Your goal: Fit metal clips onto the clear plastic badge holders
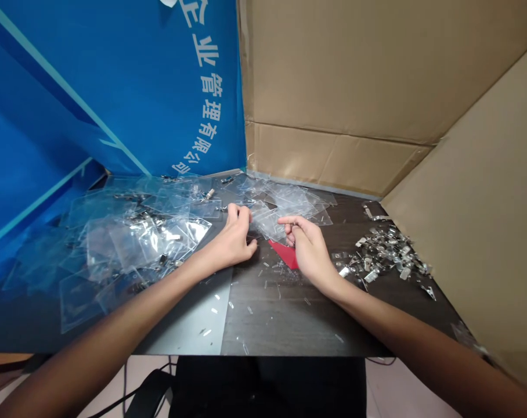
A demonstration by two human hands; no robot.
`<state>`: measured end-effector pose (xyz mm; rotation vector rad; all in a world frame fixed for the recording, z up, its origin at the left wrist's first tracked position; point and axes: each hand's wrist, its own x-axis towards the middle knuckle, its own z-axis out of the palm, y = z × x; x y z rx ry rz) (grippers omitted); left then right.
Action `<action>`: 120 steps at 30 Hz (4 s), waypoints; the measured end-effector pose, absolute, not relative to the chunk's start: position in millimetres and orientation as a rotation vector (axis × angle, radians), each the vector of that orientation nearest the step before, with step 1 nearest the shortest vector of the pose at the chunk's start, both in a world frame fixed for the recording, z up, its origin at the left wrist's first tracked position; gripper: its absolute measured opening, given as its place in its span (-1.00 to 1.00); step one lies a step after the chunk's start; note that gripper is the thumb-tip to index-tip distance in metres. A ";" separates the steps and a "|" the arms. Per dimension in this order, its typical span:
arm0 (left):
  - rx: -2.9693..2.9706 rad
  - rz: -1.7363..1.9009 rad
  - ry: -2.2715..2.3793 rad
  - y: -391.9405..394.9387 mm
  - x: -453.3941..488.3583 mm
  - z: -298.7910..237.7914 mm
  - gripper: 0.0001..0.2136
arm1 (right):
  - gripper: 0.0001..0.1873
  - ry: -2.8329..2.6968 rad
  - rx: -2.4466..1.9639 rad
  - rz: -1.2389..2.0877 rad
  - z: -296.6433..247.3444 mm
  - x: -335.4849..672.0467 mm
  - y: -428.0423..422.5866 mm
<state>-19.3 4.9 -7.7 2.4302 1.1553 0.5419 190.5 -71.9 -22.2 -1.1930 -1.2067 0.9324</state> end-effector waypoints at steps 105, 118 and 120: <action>1.817 1.188 0.724 -4.4 -7.1 -8.0 -0.41 | -0.66 -1.310 -0.990 1.014 -11.2 182.3 -90.7; 1.953 1.222 0.741 -9.2 -6.0 -8.6 -0.46 | -0.63 -1.288 -1.045 0.948 -13.3 183.1 -88.4; 1.963 1.221 0.729 -10.4 -5.5 -7.9 -0.46 | -0.64 -1.321 -1.054 0.928 -12.6 184.6 -88.1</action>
